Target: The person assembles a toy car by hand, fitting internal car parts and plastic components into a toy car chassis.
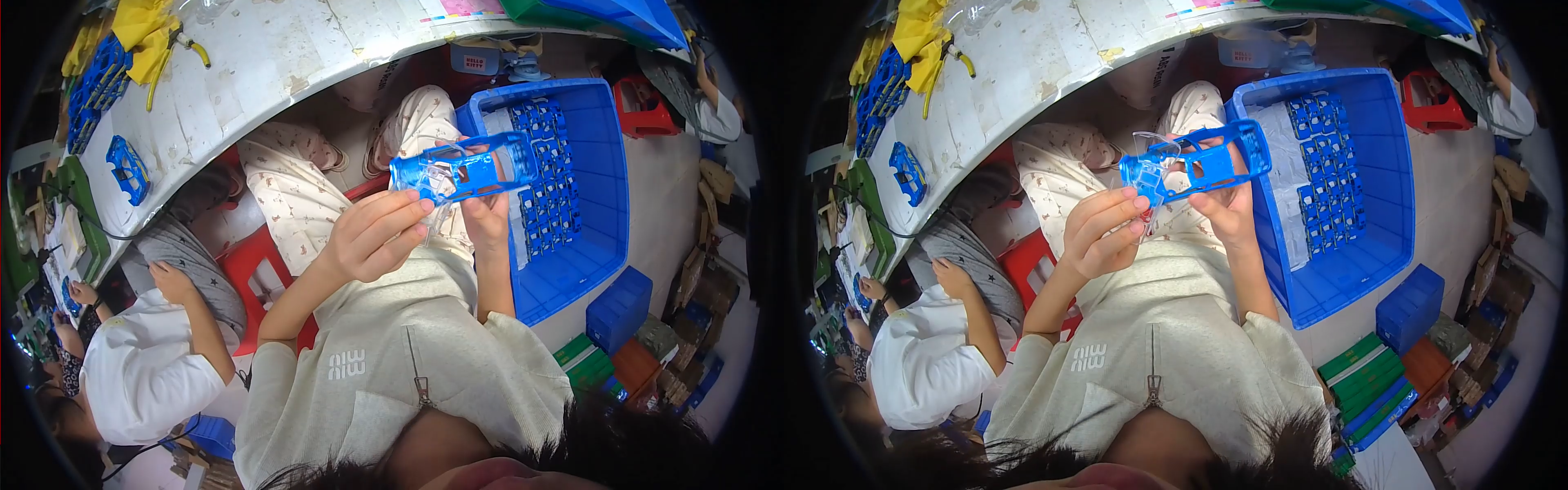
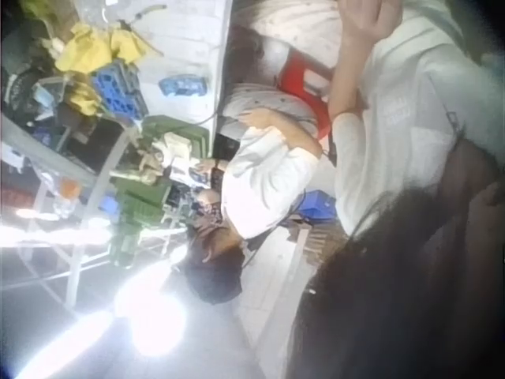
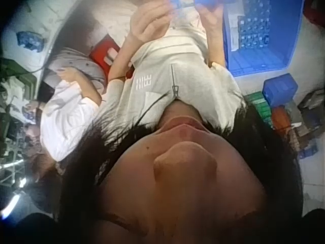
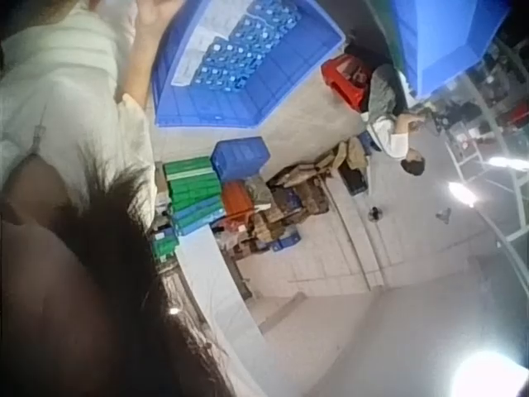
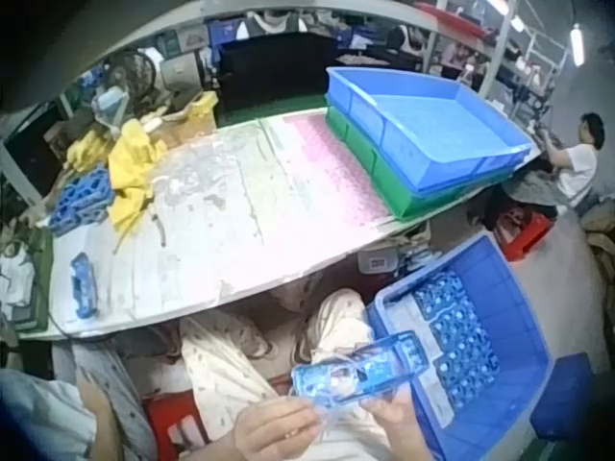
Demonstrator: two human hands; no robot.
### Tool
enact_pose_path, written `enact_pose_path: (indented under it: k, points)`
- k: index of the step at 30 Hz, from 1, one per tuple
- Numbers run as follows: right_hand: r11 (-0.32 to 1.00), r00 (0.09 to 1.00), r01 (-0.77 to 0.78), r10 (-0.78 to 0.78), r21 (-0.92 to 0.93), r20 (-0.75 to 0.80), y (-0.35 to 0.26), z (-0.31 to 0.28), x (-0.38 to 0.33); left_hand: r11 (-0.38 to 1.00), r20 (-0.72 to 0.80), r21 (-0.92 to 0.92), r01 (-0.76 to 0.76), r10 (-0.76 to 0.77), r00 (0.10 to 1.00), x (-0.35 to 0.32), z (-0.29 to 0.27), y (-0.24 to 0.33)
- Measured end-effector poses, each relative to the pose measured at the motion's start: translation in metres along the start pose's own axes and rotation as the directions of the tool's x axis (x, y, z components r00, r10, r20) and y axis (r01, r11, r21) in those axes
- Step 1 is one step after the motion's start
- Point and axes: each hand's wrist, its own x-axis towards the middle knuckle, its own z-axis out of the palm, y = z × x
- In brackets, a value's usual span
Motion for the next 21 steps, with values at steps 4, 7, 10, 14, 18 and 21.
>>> enact_pose_path:
  k: [4,7,10,14,18,21]
  points:
    - [0.991,0.998,0.057,-0.052,-0.123,0.039,-0.001,-0.008,0.002,0.999,-0.015,-0.02,0.033,-0.034,0.999,0.007,-0.001,0.004]
    - [0.975,0.979,0.026,-0.07,-0.221,-0.192,-0.006,0.014,-0.004,0.994,-0.045,-0.039,0.107,-0.108,0.993,0.012,-0.001,0.007]
    - [0.987,0.992,0.121,-0.124,-0.109,-0.022,-0.002,0.007,-0.001,0.983,-0.047,-0.083,0.162,-0.166,0.985,0.018,-0.002,0.015]
    - [0.968,0.984,0.138,-0.158,0.208,0.081,-0.006,0.024,-0.004,0.976,-0.047,-0.131,0.172,-0.18,0.983,0.023,0.001,0.025]
    - [0.984,0.996,0.071,-0.078,0.161,0.042,-0.006,0.026,-0.009,0.972,0.041,-0.108,0.208,-0.205,0.978,0.024,0.003,0.028]
    - [0.99,0.994,0.107,-0.107,0.087,-0.015,-0.002,0.027,-0.01,0.97,0.089,-0.102,0.219,-0.21,0.974,0.023,0.004,0.03]
